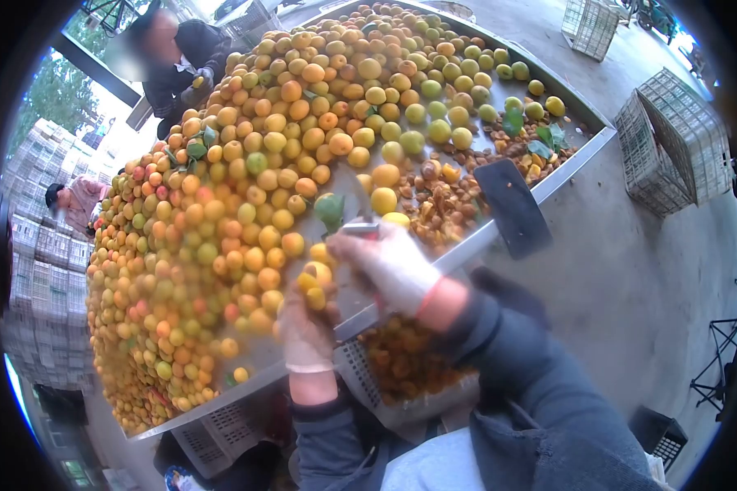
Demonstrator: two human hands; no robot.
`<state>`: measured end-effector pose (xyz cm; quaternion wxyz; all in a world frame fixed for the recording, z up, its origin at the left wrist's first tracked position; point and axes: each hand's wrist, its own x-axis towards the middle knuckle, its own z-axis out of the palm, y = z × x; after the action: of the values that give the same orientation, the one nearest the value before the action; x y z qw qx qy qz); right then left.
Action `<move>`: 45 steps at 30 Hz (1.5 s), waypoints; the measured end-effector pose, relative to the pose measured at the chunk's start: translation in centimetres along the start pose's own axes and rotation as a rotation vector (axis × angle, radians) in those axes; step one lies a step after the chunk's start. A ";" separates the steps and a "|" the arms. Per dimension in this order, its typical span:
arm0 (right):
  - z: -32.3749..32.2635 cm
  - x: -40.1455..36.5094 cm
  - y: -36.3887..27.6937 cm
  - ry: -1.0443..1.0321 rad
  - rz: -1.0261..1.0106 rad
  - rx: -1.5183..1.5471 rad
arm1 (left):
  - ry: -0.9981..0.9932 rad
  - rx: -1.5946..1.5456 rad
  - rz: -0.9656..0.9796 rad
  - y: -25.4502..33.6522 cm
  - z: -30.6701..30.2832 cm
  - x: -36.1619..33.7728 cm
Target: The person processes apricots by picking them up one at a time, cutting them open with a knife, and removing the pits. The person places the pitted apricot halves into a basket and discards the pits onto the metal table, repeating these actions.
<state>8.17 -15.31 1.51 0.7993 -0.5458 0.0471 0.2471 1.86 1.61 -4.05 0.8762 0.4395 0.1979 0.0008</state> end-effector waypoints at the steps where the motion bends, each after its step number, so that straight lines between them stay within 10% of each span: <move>1: -0.5 -0.2 -1.1 0.064 -0.022 -0.080 | -0.007 0.085 0.029 0.4 -0.5 -0.3; 5: -4.2 -0.5 -3.0 0.326 -0.388 -0.842 | 0.067 0.250 0.160 1.4 -0.1 -1.6; 15: -5.2 -0.3 -4.8 0.349 -0.263 -0.210 | -0.331 0.808 0.008 1.9 3.4 -3.7; 19: -5.7 -0.4 -5.1 0.289 -0.203 0.006 | -0.009 1.018 0.104 0.3 5.5 0.3; 23: -5.9 -0.5 -4.7 0.263 -0.244 0.007 | -0.098 1.968 0.087 -3.1 10.4 3.1; 35: -5.2 -1.9 -2.1 -0.127 -0.062 -0.339 | -0.199 0.103 0.215 0.0 6.2 -0.9; 43: -2.0 -0.1 1.1 -0.155 -0.275 -0.778 | -0.057 0.504 0.233 0.5 2.2 -0.5; 45: -0.8 0.3 1.5 -0.129 -0.350 -0.825 | -0.007 1.208 0.597 0.9 1.3 -0.4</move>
<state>7.87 -15.54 -0.22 0.5461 -0.8018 -0.1981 0.1400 2.09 1.09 -2.50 0.4391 0.8883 0.0307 0.1308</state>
